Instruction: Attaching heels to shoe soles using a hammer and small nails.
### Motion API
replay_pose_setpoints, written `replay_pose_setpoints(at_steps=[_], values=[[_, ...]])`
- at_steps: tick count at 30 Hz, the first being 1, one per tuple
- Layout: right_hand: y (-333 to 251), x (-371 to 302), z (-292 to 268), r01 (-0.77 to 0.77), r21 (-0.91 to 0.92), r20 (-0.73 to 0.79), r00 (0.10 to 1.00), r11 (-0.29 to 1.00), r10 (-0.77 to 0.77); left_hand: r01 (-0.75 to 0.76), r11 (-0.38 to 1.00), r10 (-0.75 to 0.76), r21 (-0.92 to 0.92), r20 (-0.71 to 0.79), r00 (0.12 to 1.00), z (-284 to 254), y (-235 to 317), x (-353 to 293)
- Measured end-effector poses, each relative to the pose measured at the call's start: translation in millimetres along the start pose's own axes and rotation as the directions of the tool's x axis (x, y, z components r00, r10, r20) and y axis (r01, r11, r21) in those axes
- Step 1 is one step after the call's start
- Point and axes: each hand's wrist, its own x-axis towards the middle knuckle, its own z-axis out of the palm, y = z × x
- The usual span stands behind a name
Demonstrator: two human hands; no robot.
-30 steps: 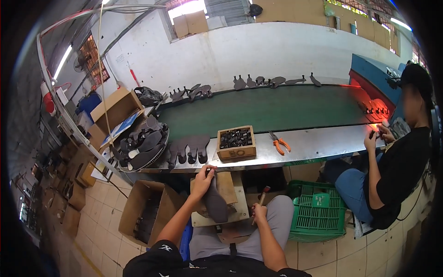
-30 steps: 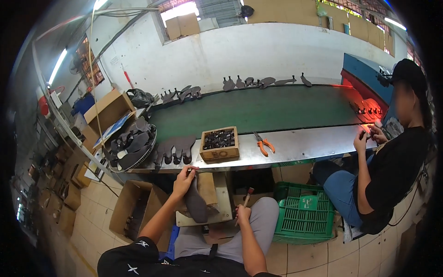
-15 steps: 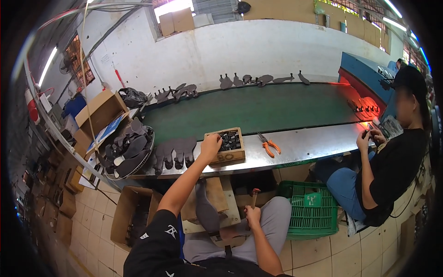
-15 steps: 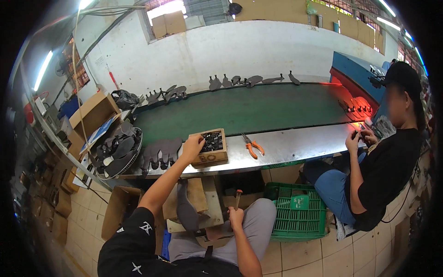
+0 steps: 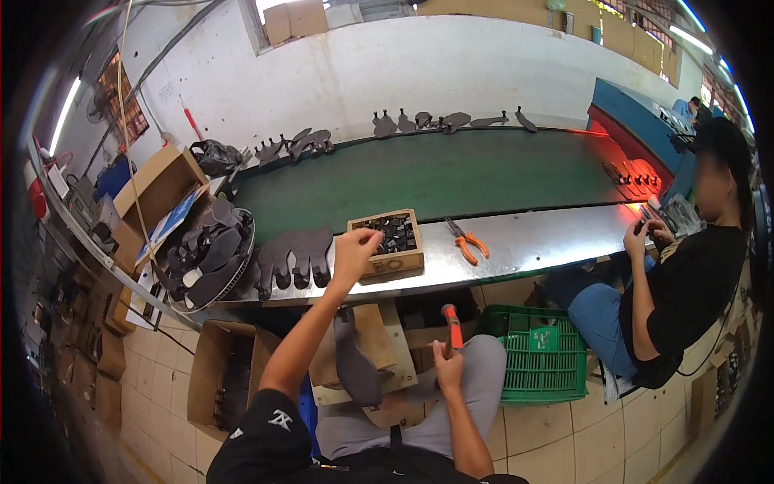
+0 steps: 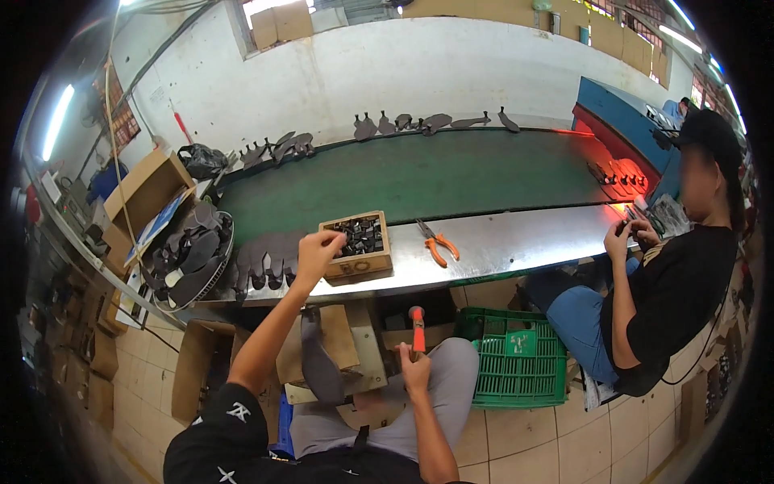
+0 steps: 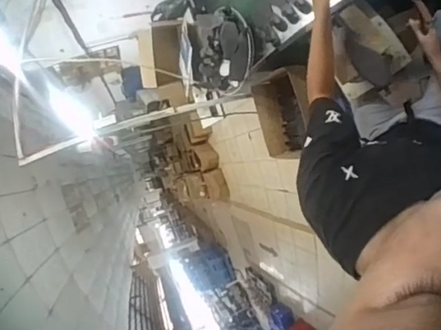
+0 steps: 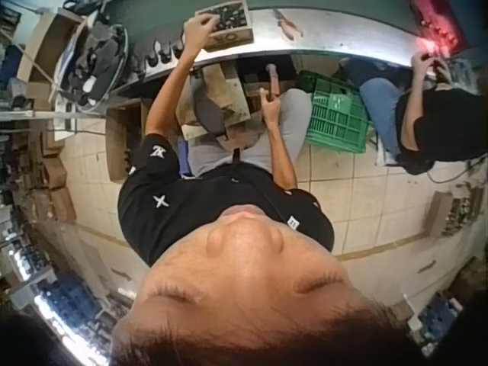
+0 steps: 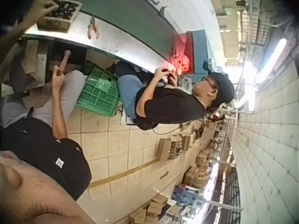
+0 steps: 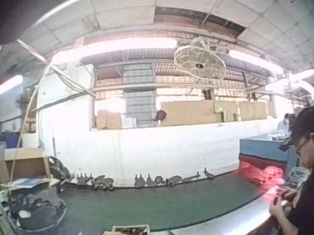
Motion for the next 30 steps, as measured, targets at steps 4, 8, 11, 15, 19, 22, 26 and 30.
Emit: replay_pose_setpoints(at_steps=[4, 8, 11, 15, 19, 22, 26, 30], values=[[-90.5, -15.0, -20.2, 0.056, 0.209, 0.132, 0.988, 0.976, -0.085, 0.281, 0.741, -0.141, -0.609, 0.267, 0.953, -33.4, 70.7, -79.5], [-183.4, -32.2, -7.6, 0.119, 0.216, 0.221, 0.961, 0.969, -0.167, 0.319, 0.639, -0.148, -0.7, 0.295, 0.944, -74.8, 100.5, -135.6], [-236.0, -46.4, -0.2, 0.152, 0.215, 0.276, 0.938, 0.965, -0.209, 0.36, 0.561, -0.143, -0.745, 0.341, 0.929, -84.8, 103.0, -154.2], [-271.0, -66.9, 25.2, 0.169, 0.277, 0.349, 0.9, 0.946, -0.263, 0.344, 0.454, -0.148, -0.822, 0.311, 0.939, -102.8, 100.9, -172.6], [-279.9, -75.7, 36.7, 0.13, 0.207, 0.487, 0.846, 0.97, -0.217, 0.289, 0.511, -0.12, -0.809, 0.266, 0.956, -115.5, 92.4, -181.3], [-275.6, -75.8, 45.7, 0.114, 0.159, 0.56, 0.808, 0.981, -0.185, 0.345, 0.475, -0.122, -0.809, 0.328, 0.937, -125.7, 87.6, -183.6], [-271.4, -68.7, 65.2, 0.22, 0.218, 0.537, 0.787, 0.951, -0.305, 0.411, 0.527, -0.121, -0.744, 0.414, 0.902, -124.0, 53.8, -179.5], [-260.5, -42.1, 74.2, 0.298, -0.056, 0.556, 0.802, 0.953, -0.218, 0.045, 0.979, -0.052, -0.201, -0.03, 0.998, -98.3, 6.7, -151.9]])
